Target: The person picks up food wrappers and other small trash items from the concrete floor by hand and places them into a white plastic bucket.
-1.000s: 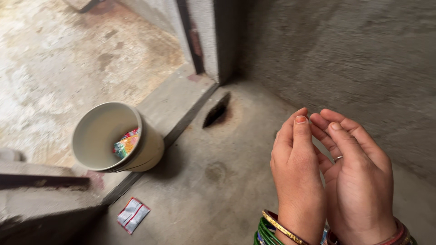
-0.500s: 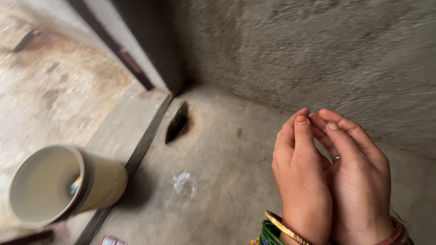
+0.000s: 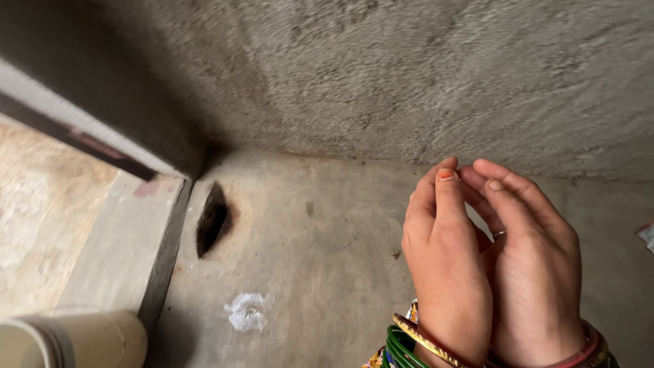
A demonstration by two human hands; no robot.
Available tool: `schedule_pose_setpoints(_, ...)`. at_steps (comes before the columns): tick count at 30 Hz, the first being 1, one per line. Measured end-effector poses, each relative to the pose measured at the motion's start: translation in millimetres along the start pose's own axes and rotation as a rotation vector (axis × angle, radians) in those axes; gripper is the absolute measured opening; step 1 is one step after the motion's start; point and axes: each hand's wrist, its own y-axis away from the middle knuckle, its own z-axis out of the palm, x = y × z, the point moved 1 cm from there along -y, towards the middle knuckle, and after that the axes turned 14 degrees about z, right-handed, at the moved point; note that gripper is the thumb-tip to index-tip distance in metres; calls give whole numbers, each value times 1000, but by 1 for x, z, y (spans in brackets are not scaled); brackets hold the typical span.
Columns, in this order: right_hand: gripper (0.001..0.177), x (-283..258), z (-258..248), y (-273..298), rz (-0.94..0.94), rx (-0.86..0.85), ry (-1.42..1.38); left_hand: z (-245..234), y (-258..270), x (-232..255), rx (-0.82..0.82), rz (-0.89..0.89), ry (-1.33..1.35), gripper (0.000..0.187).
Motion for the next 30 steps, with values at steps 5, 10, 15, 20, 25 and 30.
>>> schedule_pose_setpoints(5, 31, 6, -22, -2, -20, 37, -77, 14, 12, -7, -36, -289, -57, 47)
schedule_pose_setpoints(10, 31, 8, -53, -2, 11, 123, -104, 31, 32, -22, -85, -300, -120, 48)
schedule_pose_setpoints(15, 30, -1, -92, -6, 48, 229, -103, 62, 57, -42, -170, -175, -91, 46)
schedule_pose_setpoints(20, 30, -17, -138, -17, -1, 198, -124, 109, 75, -50, -145, -375, -65, 46)
schedule_pose_setpoints(25, 29, -40, -192, -30, -34, 194, -169, 162, 104, -71, -146, -264, -80, 45)
schedule_pose_setpoints(30, 29, -66, -252, -45, -27, 231, -188, 217, 133, -99, -208, -171, -68, 45)
